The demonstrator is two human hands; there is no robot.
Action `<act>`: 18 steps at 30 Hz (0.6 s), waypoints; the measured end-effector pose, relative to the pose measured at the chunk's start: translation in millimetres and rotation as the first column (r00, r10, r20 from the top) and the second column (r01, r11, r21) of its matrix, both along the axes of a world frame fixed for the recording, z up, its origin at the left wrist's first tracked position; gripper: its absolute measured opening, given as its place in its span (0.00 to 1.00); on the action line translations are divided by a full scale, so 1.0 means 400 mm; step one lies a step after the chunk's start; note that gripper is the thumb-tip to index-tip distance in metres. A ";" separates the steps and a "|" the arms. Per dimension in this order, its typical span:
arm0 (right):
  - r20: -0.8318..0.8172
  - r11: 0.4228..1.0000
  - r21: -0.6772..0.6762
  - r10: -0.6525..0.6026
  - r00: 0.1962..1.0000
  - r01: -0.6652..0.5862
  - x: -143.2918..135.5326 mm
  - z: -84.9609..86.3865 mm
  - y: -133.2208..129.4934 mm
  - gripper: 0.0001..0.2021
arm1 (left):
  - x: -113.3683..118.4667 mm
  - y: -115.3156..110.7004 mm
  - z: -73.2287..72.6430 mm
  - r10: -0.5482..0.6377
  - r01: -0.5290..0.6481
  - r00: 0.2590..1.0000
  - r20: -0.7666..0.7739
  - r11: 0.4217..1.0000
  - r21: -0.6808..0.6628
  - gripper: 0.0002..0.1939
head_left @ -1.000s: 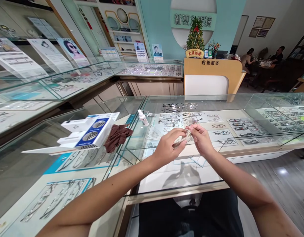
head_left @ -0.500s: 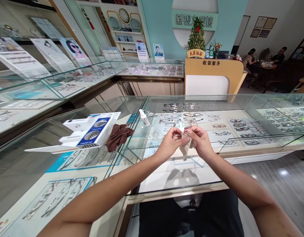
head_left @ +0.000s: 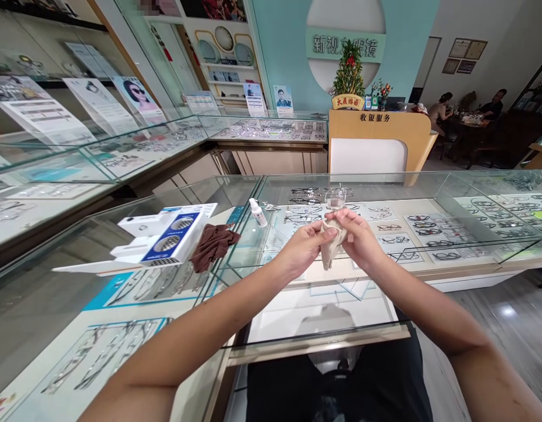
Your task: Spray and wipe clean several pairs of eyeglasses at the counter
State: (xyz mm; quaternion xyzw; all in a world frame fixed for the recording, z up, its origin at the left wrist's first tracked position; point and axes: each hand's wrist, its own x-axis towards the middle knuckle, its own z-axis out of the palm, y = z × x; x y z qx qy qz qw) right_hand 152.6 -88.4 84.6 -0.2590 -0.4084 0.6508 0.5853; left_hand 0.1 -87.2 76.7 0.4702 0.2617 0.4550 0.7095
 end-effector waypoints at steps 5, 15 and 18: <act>-0.015 0.973 0.231 -0.016 1.000 0.019 0.001 0.146 0.043 0.16 | 0.039 0.017 0.132 0.170 -0.169 0.985 0.027 0.919 0.358 0.28; -0.074 0.880 0.458 -0.102 0.992 0.124 -0.051 0.260 0.008 0.16 | 0.106 0.020 0.224 0.463 -0.545 0.834 0.300 0.605 0.581 0.29; -0.025 0.897 0.420 -0.144 0.989 0.141 -0.048 0.249 -0.002 0.17 | 0.112 0.011 0.213 0.488 -0.549 0.830 0.272 0.626 0.554 0.29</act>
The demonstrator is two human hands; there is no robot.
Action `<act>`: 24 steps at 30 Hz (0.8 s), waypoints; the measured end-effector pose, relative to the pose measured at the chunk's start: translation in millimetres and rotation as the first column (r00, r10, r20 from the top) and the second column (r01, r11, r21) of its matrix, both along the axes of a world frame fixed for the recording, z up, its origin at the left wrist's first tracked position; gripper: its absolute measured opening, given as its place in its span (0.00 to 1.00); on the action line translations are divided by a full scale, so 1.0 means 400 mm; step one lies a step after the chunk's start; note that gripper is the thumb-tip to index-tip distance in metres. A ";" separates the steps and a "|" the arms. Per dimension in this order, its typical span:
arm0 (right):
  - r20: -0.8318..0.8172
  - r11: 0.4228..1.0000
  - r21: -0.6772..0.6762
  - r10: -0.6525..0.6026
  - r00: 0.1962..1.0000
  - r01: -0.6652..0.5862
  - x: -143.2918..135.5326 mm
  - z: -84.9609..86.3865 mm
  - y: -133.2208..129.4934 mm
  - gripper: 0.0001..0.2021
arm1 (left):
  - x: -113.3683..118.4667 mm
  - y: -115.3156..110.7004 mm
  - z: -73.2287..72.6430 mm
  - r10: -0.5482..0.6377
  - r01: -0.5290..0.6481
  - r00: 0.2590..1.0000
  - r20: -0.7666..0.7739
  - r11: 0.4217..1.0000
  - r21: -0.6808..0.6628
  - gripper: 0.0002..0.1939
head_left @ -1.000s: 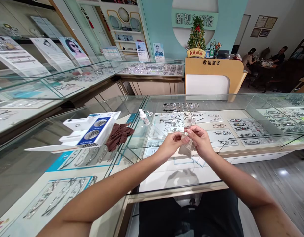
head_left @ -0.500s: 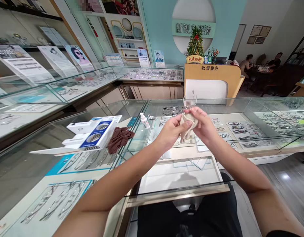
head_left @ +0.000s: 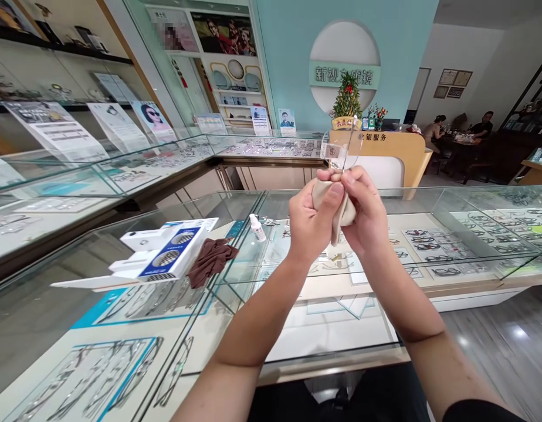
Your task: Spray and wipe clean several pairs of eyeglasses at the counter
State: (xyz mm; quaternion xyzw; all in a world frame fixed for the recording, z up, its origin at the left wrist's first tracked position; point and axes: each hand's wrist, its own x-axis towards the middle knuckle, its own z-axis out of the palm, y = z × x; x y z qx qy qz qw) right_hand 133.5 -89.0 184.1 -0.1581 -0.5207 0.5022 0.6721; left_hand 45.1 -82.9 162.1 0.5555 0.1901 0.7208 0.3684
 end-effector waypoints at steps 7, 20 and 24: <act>0.072 0.999 -0.035 0.026 0.997 -0.023 0.027 -0.021 0.001 0.15 | -0.071 -0.022 0.007 -0.172 0.139 0.966 -0.192 0.975 -0.174 0.28; 0.057 0.987 -0.155 0.055 0.997 -0.046 0.027 -0.026 -0.028 0.18 | -0.062 -0.027 -0.009 -0.171 0.140 0.967 -0.191 0.976 -0.166 0.29; 0.041 0.982 -0.171 0.091 0.995 -0.083 0.021 -0.028 -0.030 0.18 | -0.071 -0.025 -0.009 -0.077 0.049 0.975 -0.207 0.989 -0.139 0.30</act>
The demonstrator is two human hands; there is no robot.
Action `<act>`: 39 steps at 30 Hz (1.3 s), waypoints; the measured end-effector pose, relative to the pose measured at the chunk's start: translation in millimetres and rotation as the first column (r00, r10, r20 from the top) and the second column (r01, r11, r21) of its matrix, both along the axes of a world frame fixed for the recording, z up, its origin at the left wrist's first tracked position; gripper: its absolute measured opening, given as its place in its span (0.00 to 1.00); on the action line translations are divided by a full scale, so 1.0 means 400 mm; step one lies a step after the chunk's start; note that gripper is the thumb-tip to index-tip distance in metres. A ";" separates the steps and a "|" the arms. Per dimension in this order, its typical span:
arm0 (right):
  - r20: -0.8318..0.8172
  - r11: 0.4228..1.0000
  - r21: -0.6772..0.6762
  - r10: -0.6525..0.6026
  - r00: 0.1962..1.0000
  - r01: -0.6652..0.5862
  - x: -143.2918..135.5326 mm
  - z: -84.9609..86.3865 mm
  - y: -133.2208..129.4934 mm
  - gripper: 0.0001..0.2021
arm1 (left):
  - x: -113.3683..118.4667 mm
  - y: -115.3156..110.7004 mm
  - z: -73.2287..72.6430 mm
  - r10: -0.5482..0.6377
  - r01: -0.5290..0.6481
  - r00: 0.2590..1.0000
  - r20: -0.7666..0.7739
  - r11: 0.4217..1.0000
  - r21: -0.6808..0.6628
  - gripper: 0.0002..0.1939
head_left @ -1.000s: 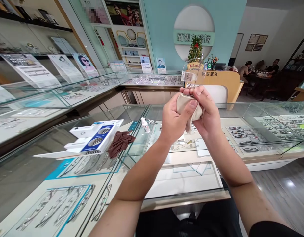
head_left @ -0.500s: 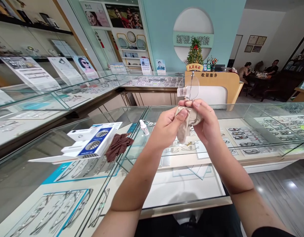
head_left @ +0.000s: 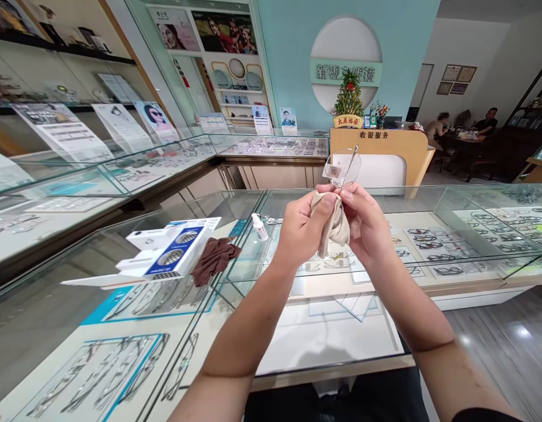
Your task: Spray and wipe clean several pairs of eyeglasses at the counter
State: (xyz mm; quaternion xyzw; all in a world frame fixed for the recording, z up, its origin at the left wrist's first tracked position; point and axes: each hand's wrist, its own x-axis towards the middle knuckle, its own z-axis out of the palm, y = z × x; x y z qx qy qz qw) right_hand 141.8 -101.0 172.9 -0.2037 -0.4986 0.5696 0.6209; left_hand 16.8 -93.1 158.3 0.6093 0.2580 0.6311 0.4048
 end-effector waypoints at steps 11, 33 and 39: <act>-0.038 1.000 -0.005 -0.004 0.999 0.004 0.014 -0.006 0.027 0.15 | 0.000 0.013 -0.001 -0.164 0.162 0.986 -0.026 0.985 -0.066 0.30; 0.188 0.993 0.113 -0.061 0.980 0.040 0.078 -0.003 0.060 0.12 | -0.071 0.080 -0.005 0.023 -0.016 0.998 0.065 0.994 -0.108 0.29; 0.396 0.986 0.097 0.088 0.914 -0.137 0.073 -0.028 0.086 0.10 | -0.062 0.067 0.006 -0.018 0.033 0.994 0.104 0.989 -0.142 0.33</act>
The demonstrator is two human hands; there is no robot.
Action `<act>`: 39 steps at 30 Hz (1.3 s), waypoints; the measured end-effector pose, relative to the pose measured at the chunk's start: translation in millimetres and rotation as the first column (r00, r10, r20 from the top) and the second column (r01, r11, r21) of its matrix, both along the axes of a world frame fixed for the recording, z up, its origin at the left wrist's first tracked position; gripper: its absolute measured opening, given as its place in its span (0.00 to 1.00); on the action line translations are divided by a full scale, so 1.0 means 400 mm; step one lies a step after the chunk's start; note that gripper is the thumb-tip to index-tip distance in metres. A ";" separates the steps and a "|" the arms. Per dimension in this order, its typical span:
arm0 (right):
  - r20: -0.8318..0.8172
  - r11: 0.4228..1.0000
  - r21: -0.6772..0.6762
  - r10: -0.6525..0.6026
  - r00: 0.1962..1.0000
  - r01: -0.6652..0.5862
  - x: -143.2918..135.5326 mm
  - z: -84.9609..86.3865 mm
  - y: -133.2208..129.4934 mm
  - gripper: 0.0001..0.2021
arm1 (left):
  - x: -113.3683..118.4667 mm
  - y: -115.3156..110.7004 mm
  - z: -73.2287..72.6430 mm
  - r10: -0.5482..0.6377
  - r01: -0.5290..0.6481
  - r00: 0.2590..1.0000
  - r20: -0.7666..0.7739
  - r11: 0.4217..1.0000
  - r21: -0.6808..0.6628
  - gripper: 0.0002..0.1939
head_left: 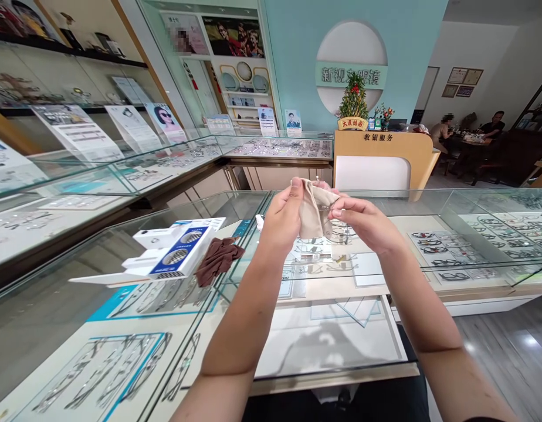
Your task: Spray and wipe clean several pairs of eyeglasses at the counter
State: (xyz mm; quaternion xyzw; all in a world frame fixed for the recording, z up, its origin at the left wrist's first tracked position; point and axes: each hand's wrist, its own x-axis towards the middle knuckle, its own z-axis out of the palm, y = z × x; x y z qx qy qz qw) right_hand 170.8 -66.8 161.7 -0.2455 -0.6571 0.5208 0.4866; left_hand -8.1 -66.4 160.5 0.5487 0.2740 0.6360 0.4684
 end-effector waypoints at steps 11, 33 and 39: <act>-0.012 1.000 -0.013 -0.007 1.000 0.007 -0.014 -0.004 0.005 0.19 | -0.005 0.019 -0.017 -0.060 0.058 0.998 -0.035 0.997 -0.042 0.30; 0.086 0.997 -0.077 -0.025 0.996 0.031 -0.012 0.008 -0.010 0.10 | 0.022 0.016 -0.020 0.030 -0.030 0.999 0.032 0.999 0.019 0.31; 0.021 0.990 -0.136 -0.028 0.999 0.030 -0.023 0.001 -0.014 0.08 | 0.012 0.018 -0.021 0.046 -0.044 0.999 -0.024 0.996 0.077 0.28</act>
